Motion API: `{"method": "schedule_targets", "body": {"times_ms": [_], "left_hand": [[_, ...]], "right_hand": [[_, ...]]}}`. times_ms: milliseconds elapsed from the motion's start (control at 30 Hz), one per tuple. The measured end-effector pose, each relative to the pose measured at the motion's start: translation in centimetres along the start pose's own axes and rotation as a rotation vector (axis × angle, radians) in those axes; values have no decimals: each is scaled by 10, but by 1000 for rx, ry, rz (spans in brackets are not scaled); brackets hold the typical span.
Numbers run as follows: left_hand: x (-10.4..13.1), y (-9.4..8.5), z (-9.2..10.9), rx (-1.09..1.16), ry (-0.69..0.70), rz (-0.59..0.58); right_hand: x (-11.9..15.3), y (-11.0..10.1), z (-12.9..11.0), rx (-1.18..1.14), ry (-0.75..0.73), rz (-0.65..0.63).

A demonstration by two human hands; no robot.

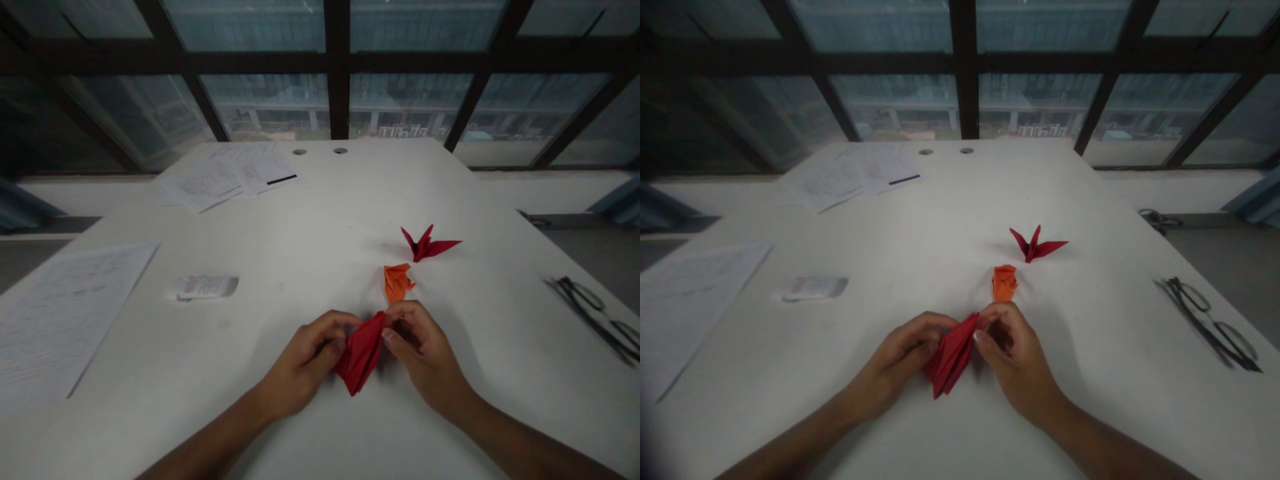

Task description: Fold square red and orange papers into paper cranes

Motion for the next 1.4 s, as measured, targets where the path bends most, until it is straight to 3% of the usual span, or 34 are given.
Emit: {"method": "schedule_targets", "body": {"times_ms": [200, 533, 667, 800, 1100, 1400], "left_hand": [[0, 1, 2, 44, 7, -13], [-1, 6, 4, 41, 31, -48], [-2, 4, 6, -29, 57, 29], [-1, 0, 2, -85, 50, 96], [-4, 6, 9, -62, 68, 68], [-7, 6, 6, -41, 65, 81]], "right_hand": [[-2, 0, 3, 18, 81, -11], [-3, 1, 3, 7, 76, -27], [-1, 1, 7, -60, 83, -7], [2, 6, 6, 97, 76, -51], [7, 15, -14, 263, -70, -133], [4, 8, -14, 349, -157, -32]]}}
Point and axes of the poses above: each hand's wrist, its own x-axis away from the middle knuckle, its own y-axis out of the palm, z = x × y, the point moved 7 cm from there along -x, towards the middle knuckle, and after that the axes turned 12 degrees about y, right-handed, at the moved point
